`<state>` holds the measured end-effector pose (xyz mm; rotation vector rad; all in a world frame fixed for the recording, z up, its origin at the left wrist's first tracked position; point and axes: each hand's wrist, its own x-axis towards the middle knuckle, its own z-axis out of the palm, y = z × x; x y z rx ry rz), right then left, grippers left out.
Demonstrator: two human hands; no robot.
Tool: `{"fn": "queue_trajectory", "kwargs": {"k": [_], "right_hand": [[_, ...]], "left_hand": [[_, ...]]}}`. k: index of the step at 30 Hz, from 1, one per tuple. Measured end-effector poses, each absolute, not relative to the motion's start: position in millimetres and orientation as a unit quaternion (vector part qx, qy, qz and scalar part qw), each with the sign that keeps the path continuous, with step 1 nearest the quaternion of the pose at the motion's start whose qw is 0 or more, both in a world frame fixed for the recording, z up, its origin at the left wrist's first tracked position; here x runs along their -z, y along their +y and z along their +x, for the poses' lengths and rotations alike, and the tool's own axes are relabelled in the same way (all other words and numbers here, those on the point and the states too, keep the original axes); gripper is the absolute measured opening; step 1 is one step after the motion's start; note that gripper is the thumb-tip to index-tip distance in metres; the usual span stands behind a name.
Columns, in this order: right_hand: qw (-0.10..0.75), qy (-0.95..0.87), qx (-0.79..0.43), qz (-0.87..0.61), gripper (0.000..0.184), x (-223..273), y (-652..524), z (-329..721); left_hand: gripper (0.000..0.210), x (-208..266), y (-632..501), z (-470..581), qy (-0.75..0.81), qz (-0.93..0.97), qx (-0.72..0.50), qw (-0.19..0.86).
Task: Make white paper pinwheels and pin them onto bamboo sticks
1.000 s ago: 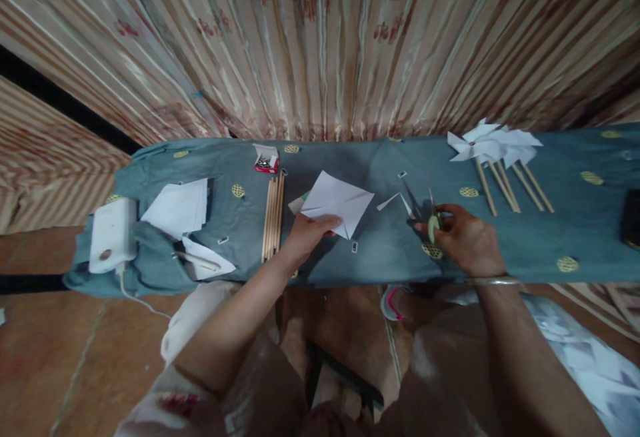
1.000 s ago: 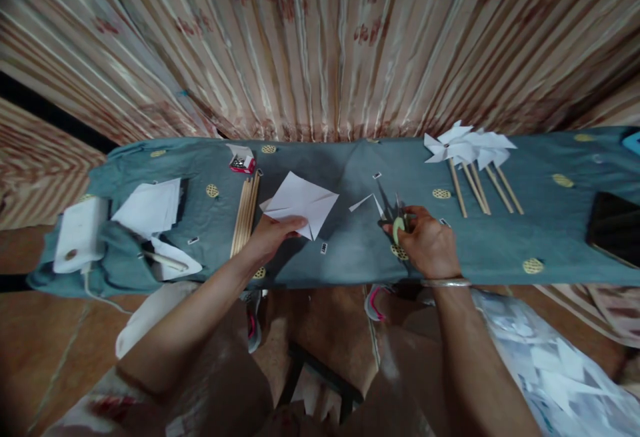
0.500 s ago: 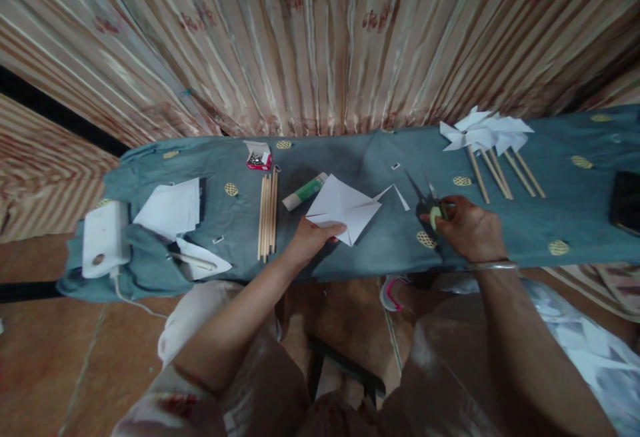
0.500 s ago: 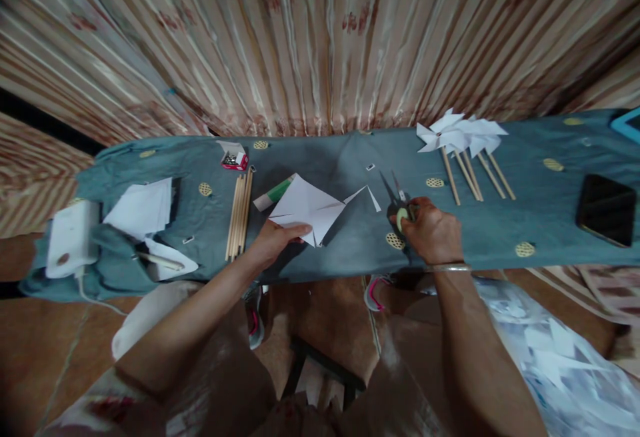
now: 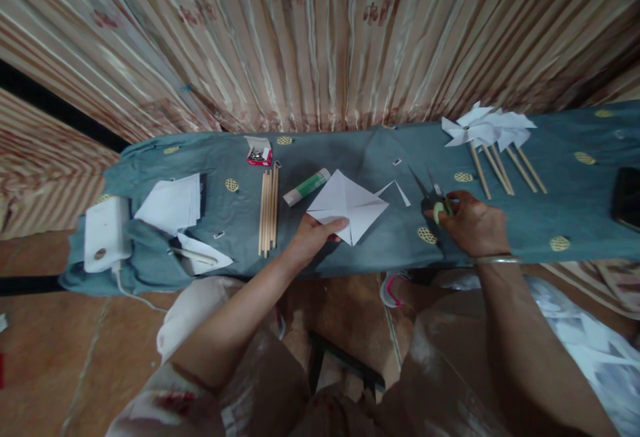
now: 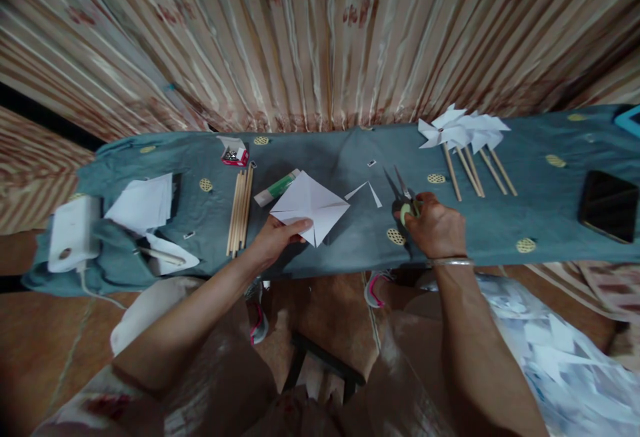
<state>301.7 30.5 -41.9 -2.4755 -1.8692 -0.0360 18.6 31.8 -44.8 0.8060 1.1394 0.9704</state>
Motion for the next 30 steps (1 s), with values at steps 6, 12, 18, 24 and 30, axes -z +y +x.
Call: {"fn": "queue_trajectory", "kwargs": {"k": [6, 12, 18, 24, 30], "right_hand": [[0.040, -0.590, -0.016, -0.806, 0.048, 35.6, 31.7, 296.0], [0.266, -0.566, -0.228, -0.747, 0.060, 28.3, 27.4, 283.5], [0.353, -0.531, -0.561, -0.528, 0.055, 15.0, 10.7, 244.6], [0.270, -0.512, -0.666, -0.471, 0.054, 14.9, 2.2, 210.0], [0.254, -0.495, -0.680, -0.476, 0.050, 21.9, 3.5, 206.6]], "left_hand": [[0.032, 44.2, 28.8, 18.6, 0.498, 0.355, -0.430, 0.664], [0.028, 43.6, 33.5, 20.7, 0.515, 0.342, -0.452, 0.643], [0.027, 41.2, 41.8, 20.4, 0.522, 0.313, -0.494, 0.621], [0.024, 37.0, 46.6, 17.6, 0.507, 0.316, -0.514, 0.616], [0.025, 38.5, 47.8, 16.0, 0.498, 0.306, -0.520, 0.623]]}}
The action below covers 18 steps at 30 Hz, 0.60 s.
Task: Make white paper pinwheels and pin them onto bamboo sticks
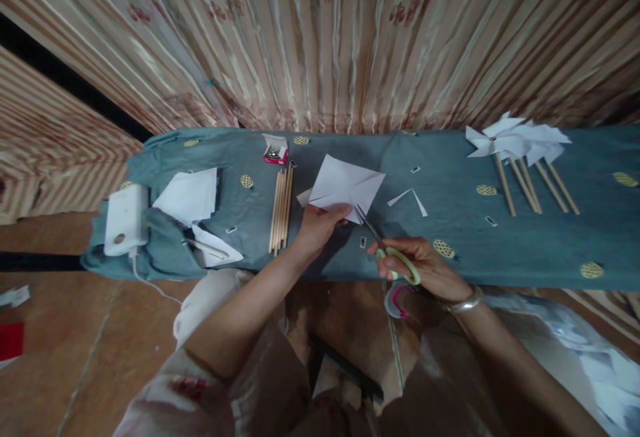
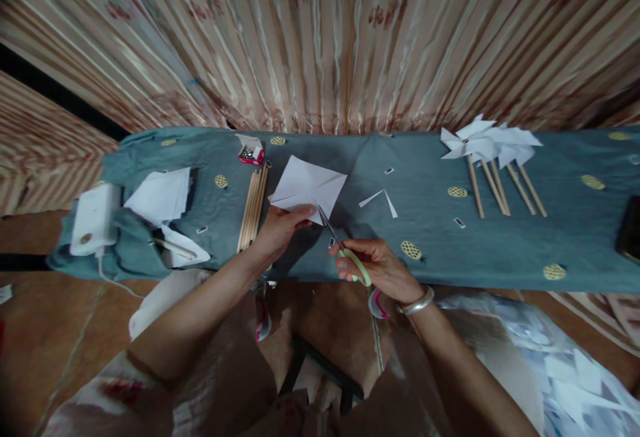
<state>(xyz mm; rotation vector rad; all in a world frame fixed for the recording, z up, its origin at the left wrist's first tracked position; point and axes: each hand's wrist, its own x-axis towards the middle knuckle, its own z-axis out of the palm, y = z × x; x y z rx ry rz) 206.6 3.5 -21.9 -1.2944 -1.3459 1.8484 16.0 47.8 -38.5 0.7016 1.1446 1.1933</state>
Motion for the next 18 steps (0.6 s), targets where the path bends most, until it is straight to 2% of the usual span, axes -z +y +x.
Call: {"fn": "queue_trajectory", "kwargs": {"k": [8, 18], "right_hand": [[0.263, -0.500, -0.677, -0.472, 0.056, 25.6, 4.2, 204.1], [0.267, -0.497, -0.687, -0.458, 0.058, 29.8, 4.9, 205.9]], "left_hand": [[0.034, 35.4, 46.7, 15.9, 0.477, 0.261, -0.529, 0.652], [0.032, 34.0, 44.0, 18.2, 0.478, 0.257, -0.509, 0.668]]}}
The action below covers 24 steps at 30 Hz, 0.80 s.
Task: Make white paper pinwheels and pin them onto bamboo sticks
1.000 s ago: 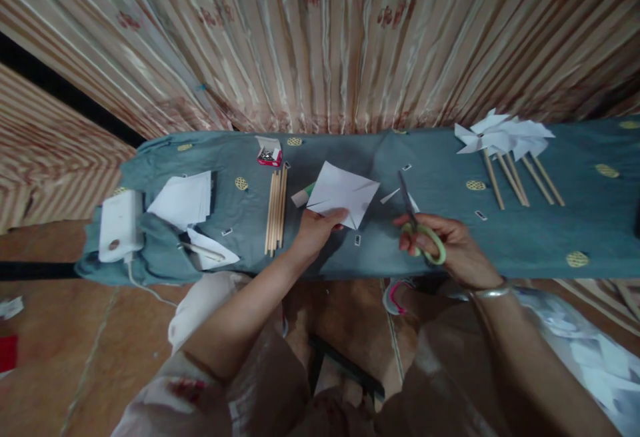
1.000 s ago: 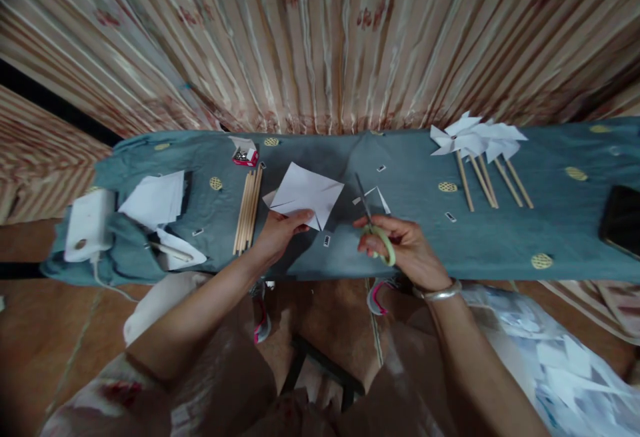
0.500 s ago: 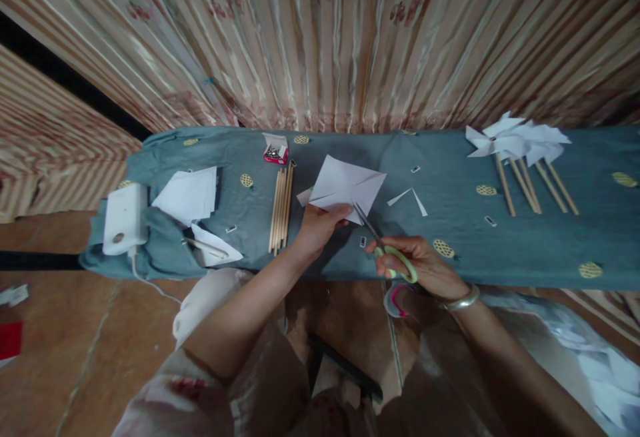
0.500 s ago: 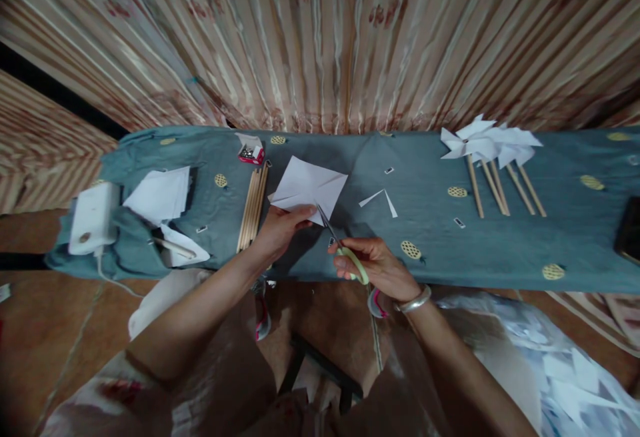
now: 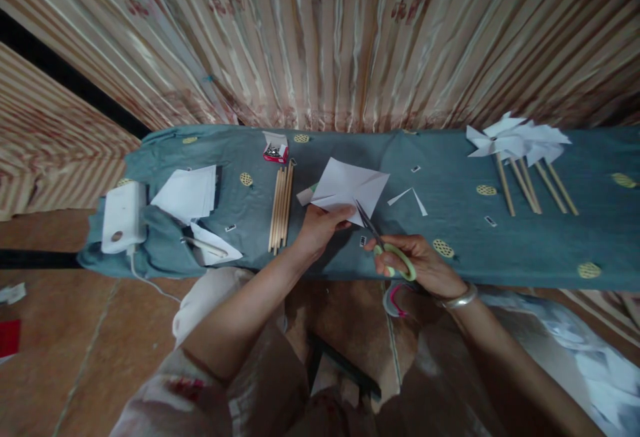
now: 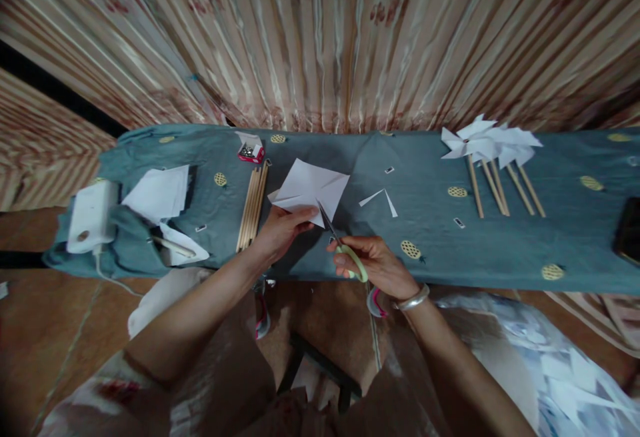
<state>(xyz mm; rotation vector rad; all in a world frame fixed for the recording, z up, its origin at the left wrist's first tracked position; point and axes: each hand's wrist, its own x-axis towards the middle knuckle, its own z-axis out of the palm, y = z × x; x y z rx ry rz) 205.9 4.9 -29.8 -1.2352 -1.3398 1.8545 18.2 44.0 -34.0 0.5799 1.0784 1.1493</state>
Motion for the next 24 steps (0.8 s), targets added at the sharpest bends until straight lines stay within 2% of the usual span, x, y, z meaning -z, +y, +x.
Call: {"fn": "queue_trajectory", "kwargs": {"k": [24], "right_hand": [[0.299, -0.480, -0.679, -0.468, 0.048, 36.0, 3.9, 195.7]], "left_hand": [[0.029, 36.0, 41.6, 21.0, 0.467, 0.265, -0.507, 0.675]]}}
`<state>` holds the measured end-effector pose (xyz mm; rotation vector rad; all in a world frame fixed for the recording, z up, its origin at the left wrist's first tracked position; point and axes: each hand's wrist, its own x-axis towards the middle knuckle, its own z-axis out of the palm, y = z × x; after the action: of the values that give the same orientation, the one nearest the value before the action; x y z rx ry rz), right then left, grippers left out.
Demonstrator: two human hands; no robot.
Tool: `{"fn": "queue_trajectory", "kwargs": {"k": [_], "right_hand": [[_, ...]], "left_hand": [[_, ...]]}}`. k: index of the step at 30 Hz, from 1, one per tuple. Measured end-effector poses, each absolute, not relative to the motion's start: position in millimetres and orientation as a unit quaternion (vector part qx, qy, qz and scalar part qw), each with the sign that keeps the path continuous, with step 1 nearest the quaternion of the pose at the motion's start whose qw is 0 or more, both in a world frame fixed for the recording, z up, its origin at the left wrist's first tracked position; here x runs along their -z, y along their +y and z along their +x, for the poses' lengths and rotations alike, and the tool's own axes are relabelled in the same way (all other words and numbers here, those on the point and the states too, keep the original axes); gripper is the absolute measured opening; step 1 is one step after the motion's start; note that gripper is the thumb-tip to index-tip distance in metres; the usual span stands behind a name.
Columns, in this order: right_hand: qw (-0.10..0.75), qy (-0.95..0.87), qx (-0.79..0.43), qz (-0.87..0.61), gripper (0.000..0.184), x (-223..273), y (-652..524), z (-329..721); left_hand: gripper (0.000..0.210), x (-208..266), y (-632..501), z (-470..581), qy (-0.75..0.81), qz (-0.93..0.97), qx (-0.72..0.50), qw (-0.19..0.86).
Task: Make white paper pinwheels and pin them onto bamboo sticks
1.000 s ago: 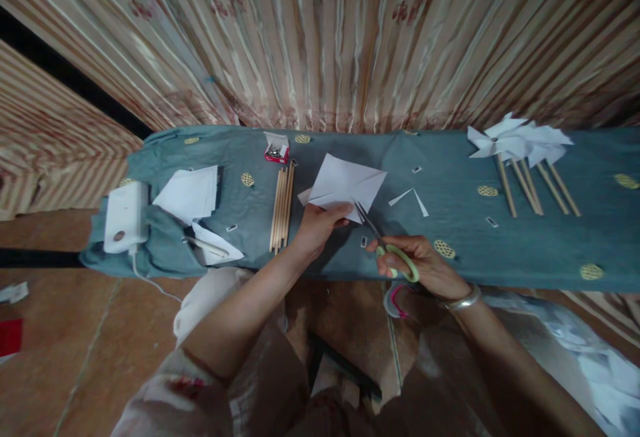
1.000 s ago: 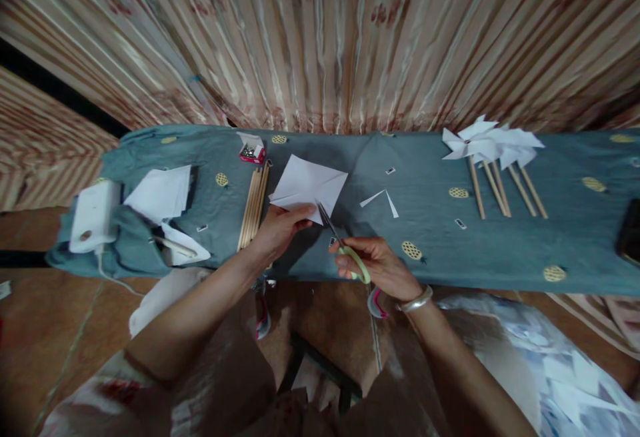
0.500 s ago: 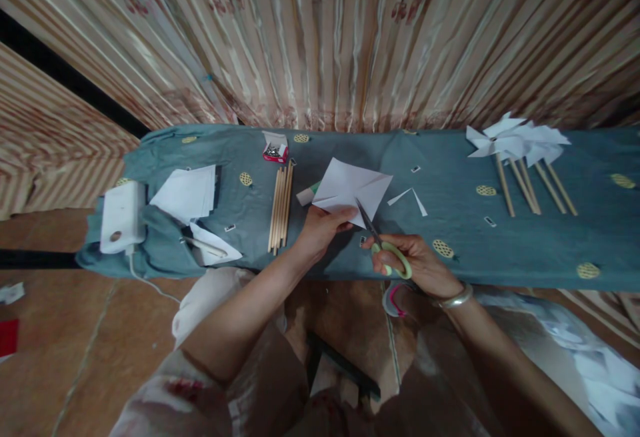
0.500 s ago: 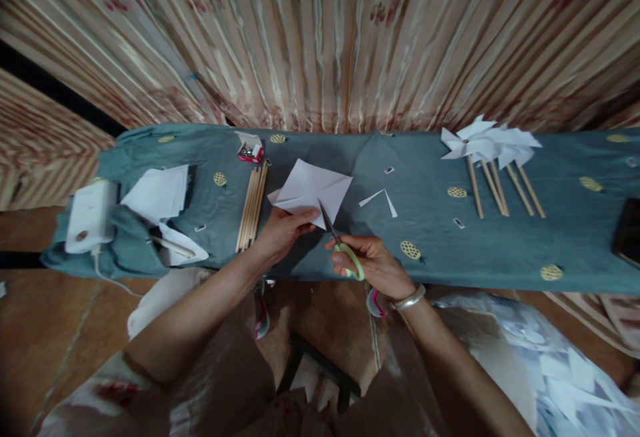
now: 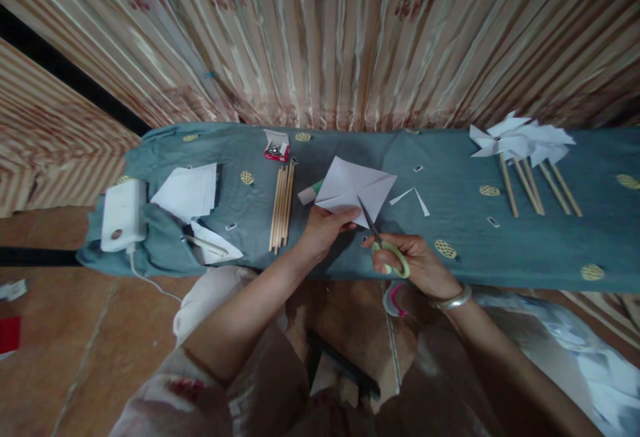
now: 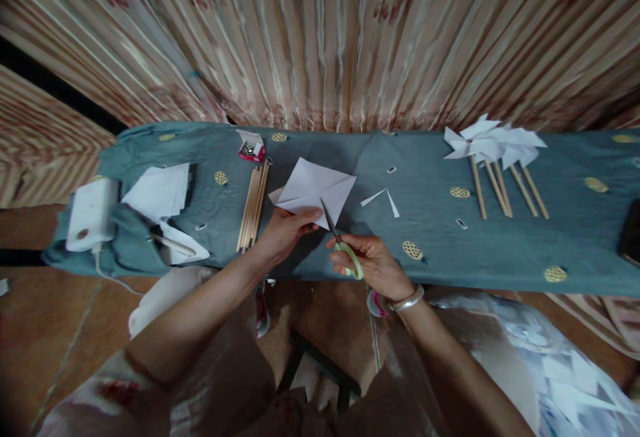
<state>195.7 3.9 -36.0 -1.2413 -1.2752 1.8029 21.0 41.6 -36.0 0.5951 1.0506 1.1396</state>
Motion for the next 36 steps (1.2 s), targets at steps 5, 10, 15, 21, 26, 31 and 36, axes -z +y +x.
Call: {"fn": "queue_trajectory", "kwargs": {"k": [5, 10, 15, 21, 26, 31, 36], "right_hand": [[0.305, -0.489, -0.670, -0.469, 0.048, 36.0, 3.9, 193.8], [0.312, -0.479, -0.667, -0.477, 0.049, 34.8, 3.6, 191.0], [0.311, -0.457, -0.677, -0.486, 0.048, 32.9, 3.4, 189.6], [0.282, -0.455, -0.695, -0.480, 0.048, 33.8, 3.5, 189.3], [0.207, -0.481, -0.697, -0.490, 0.047, 29.2, 7.0, 212.0], [0.202, -0.563, -0.544, -0.588, 0.058, 29.6, 14.6, 267.9], [0.094, -0.605, -0.124, -0.781, 0.043, 35.3, 23.1, 299.5]], "left_hand": [[0.031, 35.3, 40.9, 20.9, 0.471, 0.261, -0.508, 0.672], [0.034, 35.2, 41.8, 21.7, 0.472, 0.258, -0.510, 0.672], [0.030, 34.4, 41.7, 21.8, 0.479, 0.256, -0.510, 0.667], [0.029, 35.7, 43.4, 20.5, 0.484, 0.257, -0.506, 0.666], [0.036, 38.2, 49.9, 14.0, 0.464, 0.243, -0.534, 0.664], [0.036, 39.6, 48.9, 9.6, 0.478, 0.258, -0.519, 0.660], [0.029, 50.1, 39.8, 14.4, 0.499, 0.323, -0.435, 0.676]]}}
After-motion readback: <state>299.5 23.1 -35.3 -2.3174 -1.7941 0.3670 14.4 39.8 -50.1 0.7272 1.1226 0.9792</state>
